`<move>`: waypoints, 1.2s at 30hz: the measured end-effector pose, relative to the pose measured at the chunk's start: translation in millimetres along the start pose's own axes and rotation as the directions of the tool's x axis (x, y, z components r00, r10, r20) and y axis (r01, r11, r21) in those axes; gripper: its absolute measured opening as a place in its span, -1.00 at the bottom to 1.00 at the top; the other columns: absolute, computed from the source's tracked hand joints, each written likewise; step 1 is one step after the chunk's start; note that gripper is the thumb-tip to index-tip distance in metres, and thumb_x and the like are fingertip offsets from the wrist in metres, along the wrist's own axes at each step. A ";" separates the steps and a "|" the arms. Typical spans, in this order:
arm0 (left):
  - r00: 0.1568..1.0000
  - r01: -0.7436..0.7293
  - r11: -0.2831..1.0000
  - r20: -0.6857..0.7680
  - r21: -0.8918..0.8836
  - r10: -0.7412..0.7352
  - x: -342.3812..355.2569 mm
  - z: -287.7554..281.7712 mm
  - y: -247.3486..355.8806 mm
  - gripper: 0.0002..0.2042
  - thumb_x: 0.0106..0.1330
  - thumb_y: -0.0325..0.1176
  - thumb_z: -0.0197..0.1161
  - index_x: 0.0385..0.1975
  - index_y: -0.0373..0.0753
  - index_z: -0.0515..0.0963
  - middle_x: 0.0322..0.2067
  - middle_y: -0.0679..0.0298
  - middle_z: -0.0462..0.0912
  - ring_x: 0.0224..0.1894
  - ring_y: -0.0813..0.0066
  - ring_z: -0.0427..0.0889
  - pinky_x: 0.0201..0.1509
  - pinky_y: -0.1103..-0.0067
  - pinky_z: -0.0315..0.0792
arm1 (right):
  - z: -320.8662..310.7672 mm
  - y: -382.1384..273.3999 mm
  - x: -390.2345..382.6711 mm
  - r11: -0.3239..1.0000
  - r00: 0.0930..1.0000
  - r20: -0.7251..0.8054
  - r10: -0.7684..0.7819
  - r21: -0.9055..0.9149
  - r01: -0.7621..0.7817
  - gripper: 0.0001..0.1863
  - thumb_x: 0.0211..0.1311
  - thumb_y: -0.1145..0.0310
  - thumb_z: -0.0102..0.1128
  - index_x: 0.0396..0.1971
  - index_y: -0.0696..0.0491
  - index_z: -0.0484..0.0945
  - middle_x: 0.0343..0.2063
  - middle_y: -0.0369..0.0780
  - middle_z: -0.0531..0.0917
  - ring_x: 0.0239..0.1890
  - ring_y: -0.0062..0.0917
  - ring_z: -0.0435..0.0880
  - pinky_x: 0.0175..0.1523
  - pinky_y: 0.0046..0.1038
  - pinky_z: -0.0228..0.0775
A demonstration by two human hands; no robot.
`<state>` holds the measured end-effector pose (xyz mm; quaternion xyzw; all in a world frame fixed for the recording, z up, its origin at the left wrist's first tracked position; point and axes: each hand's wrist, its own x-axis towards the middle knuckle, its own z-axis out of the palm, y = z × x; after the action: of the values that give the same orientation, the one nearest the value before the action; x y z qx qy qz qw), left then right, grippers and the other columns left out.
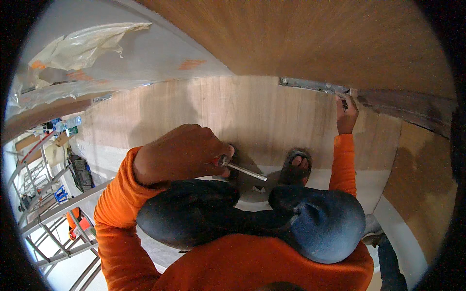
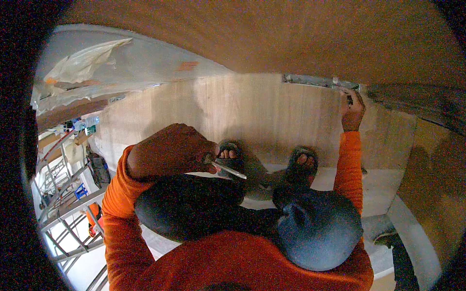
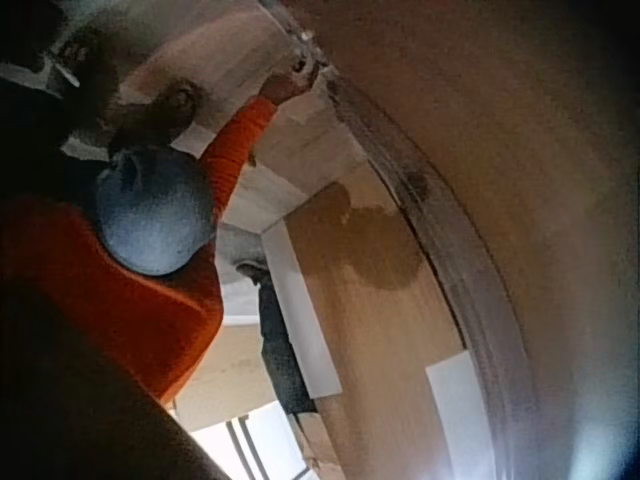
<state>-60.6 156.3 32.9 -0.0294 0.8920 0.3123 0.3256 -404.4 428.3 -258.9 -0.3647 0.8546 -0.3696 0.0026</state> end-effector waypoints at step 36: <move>0.992 0.122 0.992 0.045 -0.014 -0.121 13.8 -11.8 8.0 -0.78 0.18 -0.16 0.44 -0.31 -0.14 0.67 -0.57 0.22 0.67 -0.44 0.21 0.71 -0.30 0.38 0.52 | 9.2 8.1 49.3 0.935 0.881 0.473 0.002 -0.314 0.167 -0.72 0.35 0.18 0.15 -0.03 -0.10 0.68 0.00 -0.19 0.69 0.05 -0.17 0.64 0.17 -0.24 0.48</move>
<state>-80.1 158.0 35.9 -0.0795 0.8784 0.3002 0.3632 -443.1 395.4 -257.7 -0.4740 0.8636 -0.1150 0.1278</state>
